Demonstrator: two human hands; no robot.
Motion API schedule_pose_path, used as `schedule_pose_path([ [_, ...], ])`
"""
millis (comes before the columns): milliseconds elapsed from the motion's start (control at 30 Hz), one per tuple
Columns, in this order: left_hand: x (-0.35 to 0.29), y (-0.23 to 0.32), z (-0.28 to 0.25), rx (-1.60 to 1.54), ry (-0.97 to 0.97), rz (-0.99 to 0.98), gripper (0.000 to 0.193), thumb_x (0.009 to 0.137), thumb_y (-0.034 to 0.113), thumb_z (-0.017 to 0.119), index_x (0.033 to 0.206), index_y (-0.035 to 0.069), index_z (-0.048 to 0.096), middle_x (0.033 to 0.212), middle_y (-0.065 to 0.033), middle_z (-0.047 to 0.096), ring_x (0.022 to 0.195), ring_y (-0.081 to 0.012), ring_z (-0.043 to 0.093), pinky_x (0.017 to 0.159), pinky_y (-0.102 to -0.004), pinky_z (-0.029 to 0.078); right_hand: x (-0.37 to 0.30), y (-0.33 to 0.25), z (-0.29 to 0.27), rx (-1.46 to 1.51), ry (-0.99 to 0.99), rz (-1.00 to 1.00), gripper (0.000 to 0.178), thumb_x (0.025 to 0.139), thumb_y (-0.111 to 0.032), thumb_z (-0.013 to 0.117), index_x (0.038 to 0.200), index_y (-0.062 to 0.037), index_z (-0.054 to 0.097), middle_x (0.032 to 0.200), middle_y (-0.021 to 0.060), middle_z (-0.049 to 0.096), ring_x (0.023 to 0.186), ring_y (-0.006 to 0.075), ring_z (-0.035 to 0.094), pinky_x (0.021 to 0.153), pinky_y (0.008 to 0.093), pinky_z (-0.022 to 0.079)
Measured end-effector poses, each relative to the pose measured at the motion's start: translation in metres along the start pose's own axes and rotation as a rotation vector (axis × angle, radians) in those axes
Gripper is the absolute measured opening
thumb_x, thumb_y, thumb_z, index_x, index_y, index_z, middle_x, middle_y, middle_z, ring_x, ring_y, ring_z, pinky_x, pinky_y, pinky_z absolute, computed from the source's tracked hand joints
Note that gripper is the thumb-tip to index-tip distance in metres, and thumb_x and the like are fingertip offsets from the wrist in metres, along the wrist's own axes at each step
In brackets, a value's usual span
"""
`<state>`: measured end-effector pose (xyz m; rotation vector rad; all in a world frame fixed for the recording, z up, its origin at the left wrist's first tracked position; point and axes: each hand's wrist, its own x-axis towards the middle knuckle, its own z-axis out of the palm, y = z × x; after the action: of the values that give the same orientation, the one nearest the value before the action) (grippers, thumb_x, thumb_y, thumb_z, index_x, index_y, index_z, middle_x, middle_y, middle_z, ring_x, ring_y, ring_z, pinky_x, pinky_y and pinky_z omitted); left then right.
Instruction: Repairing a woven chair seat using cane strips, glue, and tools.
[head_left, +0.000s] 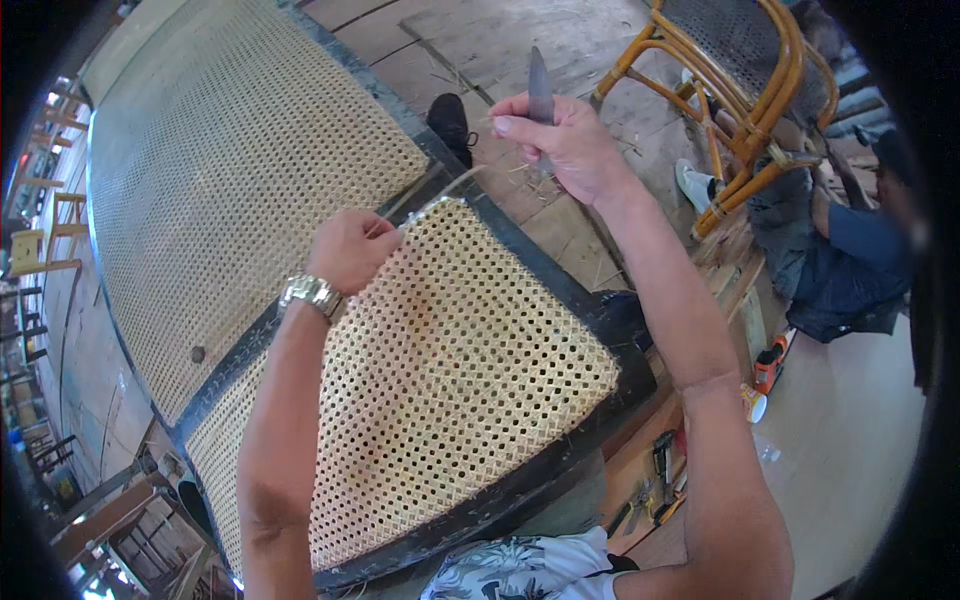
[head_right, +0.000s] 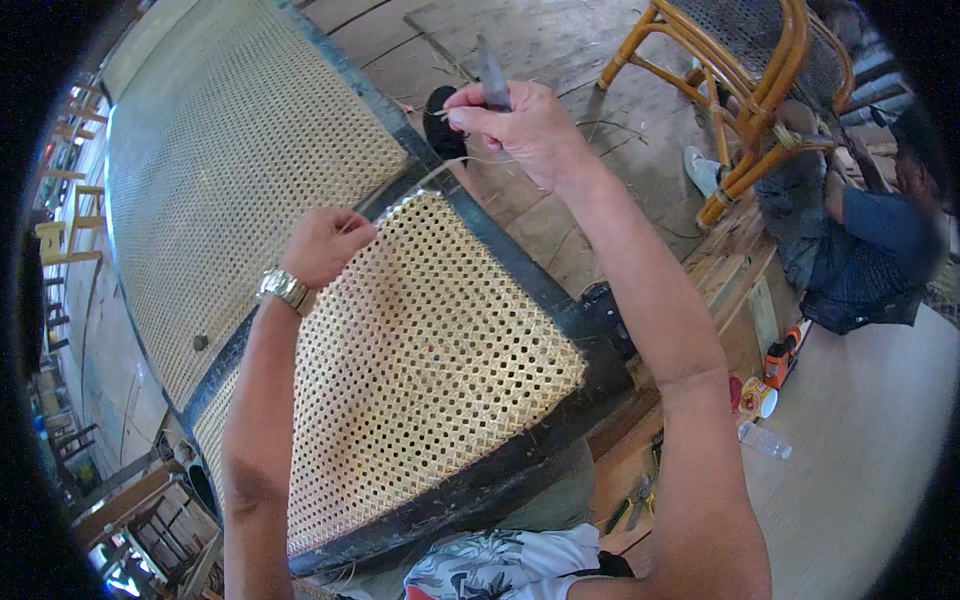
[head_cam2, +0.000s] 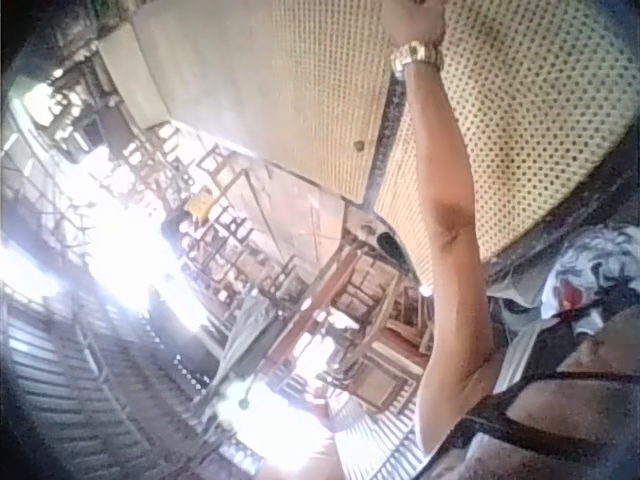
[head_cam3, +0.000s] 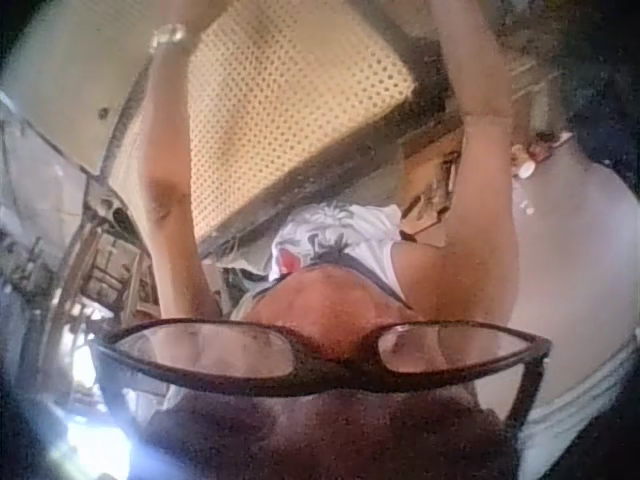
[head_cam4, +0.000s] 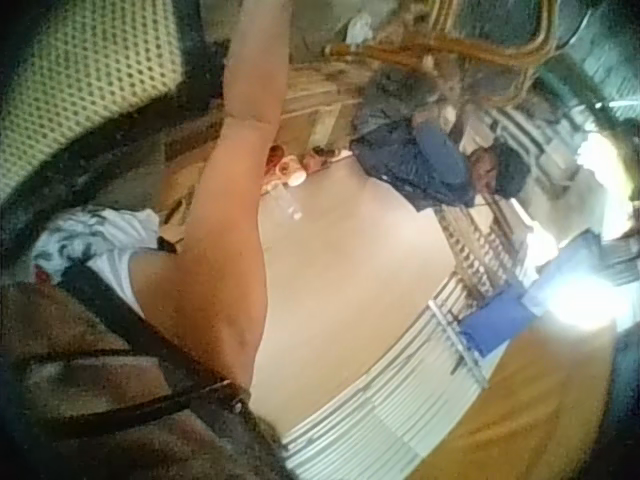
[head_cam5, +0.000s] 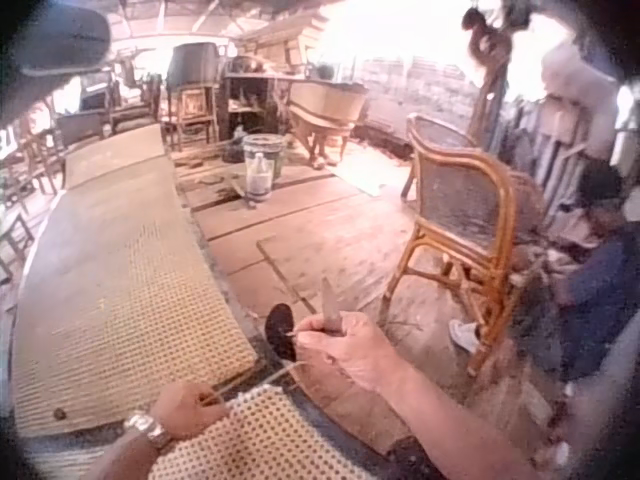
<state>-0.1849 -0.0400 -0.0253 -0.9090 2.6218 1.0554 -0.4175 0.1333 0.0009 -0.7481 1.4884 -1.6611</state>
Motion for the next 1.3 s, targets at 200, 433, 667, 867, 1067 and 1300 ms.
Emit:
schedule_pose_path([
  [200, 0.007, 0.017, -0.024, -0.276, 0.033, 0.007, 0.028, 0.09, 0.029, 0.069, 0.105, 0.006, 0.074, 0.072, -0.0045, 0.068, 0.061, -0.0124, 0.058, 0.06, -0.0303, 0.046, -0.005, -0.042, -0.018, -0.02, -0.056, -0.058, 0.018, 0.086, -0.012, 0.077, 0.102, -0.0026, 0.073, 0.082, -0.0023, 0.065, 0.066, 0.0037, 0.05, 0.059, 0.0192, 0.039],
  [433, 0.02, 0.035, -0.05, -0.373, -0.094, 0.187, 0.031, 0.094, 0.031, 0.07, 0.104, 0.002, 0.072, 0.081, 0.0043, 0.063, 0.07, -0.0053, 0.05, 0.063, -0.0238, 0.041, -0.016, -0.039, -0.024, -0.247, -0.137, 0.006, 0.019, 0.088, -0.014, 0.075, 0.103, -0.0028, 0.075, 0.086, -0.0015, 0.069, 0.069, 0.0033, 0.053, 0.061, 0.0194, 0.041],
  [667, 0.037, 0.035, -0.03, -0.482, -0.2, 0.173, 0.033, 0.092, 0.034, 0.073, 0.106, 0.004, 0.072, 0.083, 0.0037, 0.065, 0.073, -0.0051, 0.054, 0.066, -0.0232, 0.045, -0.018, -0.006, -0.009, -0.188, -0.281, 0.209, 0.021, 0.086, -0.017, 0.077, 0.103, -0.0049, 0.076, 0.087, -0.003, 0.07, 0.073, 0.0028, 0.055, 0.063, 0.0198, 0.042],
  [867, 0.033, 0.039, -0.02, -0.381, -0.23, 0.203, 0.03, 0.093, 0.031, 0.071, 0.106, 0.004, 0.072, 0.08, 0.0034, 0.065, 0.069, -0.0052, 0.054, 0.062, -0.0244, 0.045, -0.032, -0.016, -0.01, -0.316, -0.281, 0.261, 0.019, 0.085, -0.019, 0.076, 0.097, -0.0043, 0.073, 0.082, -0.0044, 0.065, 0.073, 0.0045, 0.055, 0.064, 0.0205, 0.041],
  [1067, 0.019, -0.018, -0.053, -0.071, -0.256, 0.15, 0.03, 0.092, 0.033, 0.067, 0.099, 0.004, 0.074, 0.072, -0.0022, 0.066, 0.063, -0.0118, 0.055, 0.062, -0.0318, 0.046, -0.078, -0.028, -0.08, -0.523, -0.067, 0.212, 0.018, 0.084, -0.017, 0.076, 0.094, -0.0032, 0.072, 0.078, -0.0049, 0.062, 0.069, 0.0061, 0.052, 0.061, 0.0219, 0.039],
  [1300, -0.018, -0.055, -0.08, -0.08, -0.22, 0.097, 0.032, 0.094, 0.033, 0.067, 0.086, 0.002, 0.07, 0.064, 0.0039, 0.053, 0.057, -0.0079, 0.043, 0.055, -0.0284, 0.037, -0.116, -0.042, -0.125, -0.397, 0.044, 0.352, 0.018, 0.084, -0.014, 0.076, 0.097, -0.0032, 0.07, 0.079, -0.0042, 0.061, 0.066, 0.0048, 0.047, 0.059, 0.0207, 0.035],
])
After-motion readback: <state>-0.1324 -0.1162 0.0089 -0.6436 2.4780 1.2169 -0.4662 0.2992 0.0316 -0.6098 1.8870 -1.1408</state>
